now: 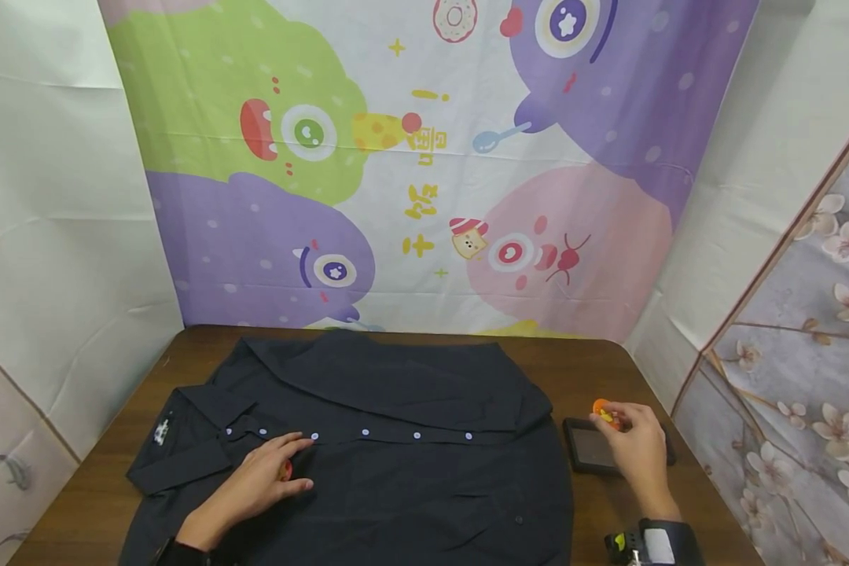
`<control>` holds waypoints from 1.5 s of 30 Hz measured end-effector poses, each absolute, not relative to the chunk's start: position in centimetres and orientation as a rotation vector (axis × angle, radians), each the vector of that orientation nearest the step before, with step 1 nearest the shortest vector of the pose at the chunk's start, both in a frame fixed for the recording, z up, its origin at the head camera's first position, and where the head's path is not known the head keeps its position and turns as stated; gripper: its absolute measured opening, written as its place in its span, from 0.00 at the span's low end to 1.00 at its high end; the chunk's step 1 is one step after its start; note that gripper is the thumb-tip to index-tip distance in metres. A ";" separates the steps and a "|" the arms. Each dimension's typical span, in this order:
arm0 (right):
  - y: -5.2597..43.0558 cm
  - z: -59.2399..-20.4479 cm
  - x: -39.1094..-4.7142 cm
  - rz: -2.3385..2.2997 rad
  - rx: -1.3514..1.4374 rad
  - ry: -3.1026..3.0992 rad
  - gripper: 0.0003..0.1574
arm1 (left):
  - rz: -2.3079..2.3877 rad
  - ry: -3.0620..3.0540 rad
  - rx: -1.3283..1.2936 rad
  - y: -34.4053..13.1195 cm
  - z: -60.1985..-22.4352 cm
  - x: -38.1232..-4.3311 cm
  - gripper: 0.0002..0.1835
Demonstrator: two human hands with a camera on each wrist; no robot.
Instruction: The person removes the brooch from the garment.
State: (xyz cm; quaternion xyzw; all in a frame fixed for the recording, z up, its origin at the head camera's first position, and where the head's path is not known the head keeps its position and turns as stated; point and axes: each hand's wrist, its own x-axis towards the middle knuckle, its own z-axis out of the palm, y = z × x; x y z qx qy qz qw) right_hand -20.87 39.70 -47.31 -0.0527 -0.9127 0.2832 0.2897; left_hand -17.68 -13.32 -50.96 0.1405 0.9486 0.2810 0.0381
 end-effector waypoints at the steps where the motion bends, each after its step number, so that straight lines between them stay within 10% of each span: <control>1: 39.8 -47.3 -20.8 0.755 -0.144 -2.437 0.18 | 0.862 2.911 0.432 -13.3 -50.9 -17.7 0.33; 45: 44.9 -48.4 -20.8 0.689 -0.262 -2.521 0.16 | 0.919 2.921 0.455 -13.5 -51.0 -17.4 0.32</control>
